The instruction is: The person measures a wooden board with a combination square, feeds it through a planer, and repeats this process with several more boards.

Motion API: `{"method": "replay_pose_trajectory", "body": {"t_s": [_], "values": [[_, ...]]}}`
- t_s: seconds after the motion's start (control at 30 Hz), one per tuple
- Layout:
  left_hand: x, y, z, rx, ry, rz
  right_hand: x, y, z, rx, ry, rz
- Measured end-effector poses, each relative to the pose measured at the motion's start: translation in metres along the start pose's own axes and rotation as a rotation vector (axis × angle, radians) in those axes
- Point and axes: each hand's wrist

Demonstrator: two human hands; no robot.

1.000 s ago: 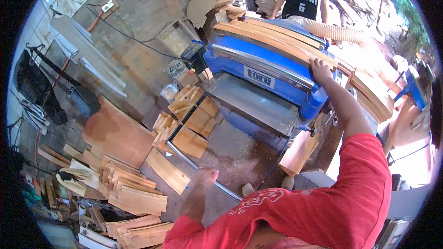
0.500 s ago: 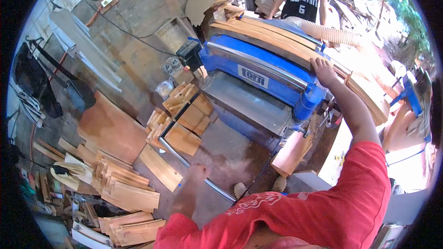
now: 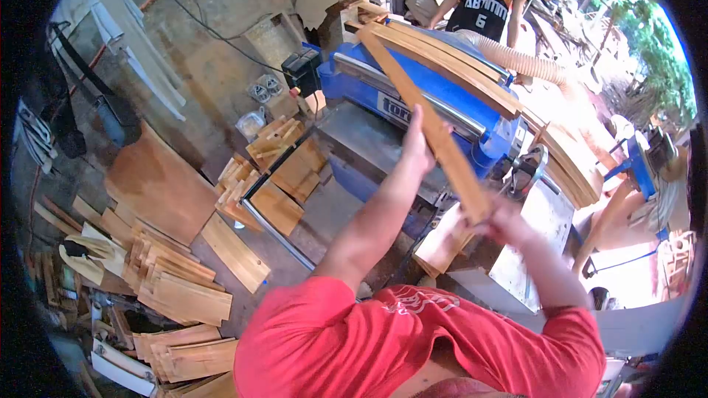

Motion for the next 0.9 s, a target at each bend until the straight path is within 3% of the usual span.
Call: {"method": "replay_pose_trajectory", "body": {"t_s": [0.03,0.07,0.1,0.17,0.23,0.33,0.37,0.43,0.47,0.5,0.57,0.7,0.77,0.8,0.87,0.9], "values": [[-0.009,-0.005,-0.006,-0.065,-0.159,0.007,0.028,-0.025,-0.004,0.033,-0.014,0.093],[-0.028,-0.001,-0.016,-0.021,-0.172,0.202,0.034,-0.071,-0.004,-0.073,0.084,0.327],[-0.050,0.003,-0.028,0.025,-0.181,0.398,0.042,-0.100,0.006,0.083,0.060,-0.072],[-0.089,-0.008,-0.060,0.048,-0.155,0.605,0.054,-0.172,0.028,0.050,0.234,-0.153],[-0.110,-0.026,-0.108,0.023,-0.196,0.685,0.083,-0.189,0.037,0.093,0.402,-0.174],[-0.160,-0.059,-0.175,-0.018,-0.170,0.961,0.089,-0.193,0.050,0.204,0.330,-0.287],[-0.164,-0.065,-0.199,-0.026,-0.194,0.957,0.080,-0.204,0.062,0.192,0.197,-0.337],[-0.165,-0.072,-0.252,0.080,-0.206,1.265,0.066,-0.217,0.090,0.128,0.107,-0.201],[-0.174,-0.073,-0.272,0.023,-0.179,1.184,0.084,-0.200,0.098,0.156,0.016,-0.084],[-0.190,-0.067,-0.289,0.014,-0.201,1.180,0.095,-0.191,0.109,0.160,0.023,0.046],[-0.224,-0.054,-0.314,-0.195,-0.150,0.976,0.105,-0.201,0.133,0.097,0.103,0.273],[-0.232,-0.051,-0.338,-0.270,-0.165,1.057,0.130,-0.250,0.165,0.107,0.033,0.245],[-0.251,-0.061,-0.334,-0.509,-0.189,1.075,0.135,-0.272,0.172,0.215,-0.097,0.251],[-0.256,-0.062,-0.333,-0.515,-0.176,1.092,0.134,-0.280,0.181,0.198,-0.107,0.262],[-0.261,-0.059,-0.334,-0.106,-0.288,1.724,0.127,-0.295,0.197,0.213,-0.162,0.245],[-0.254,-0.060,-0.332,-0.111,-0.271,1.732,0.123,-0.298,0.204,0.204,-0.174,0.254]]}}
Point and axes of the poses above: each hand's wrist, its own z-axis towards the middle knuckle, its own x-axis out of the palm, y = z × x, and after that the axes turned 3 degrees about y, right-handed
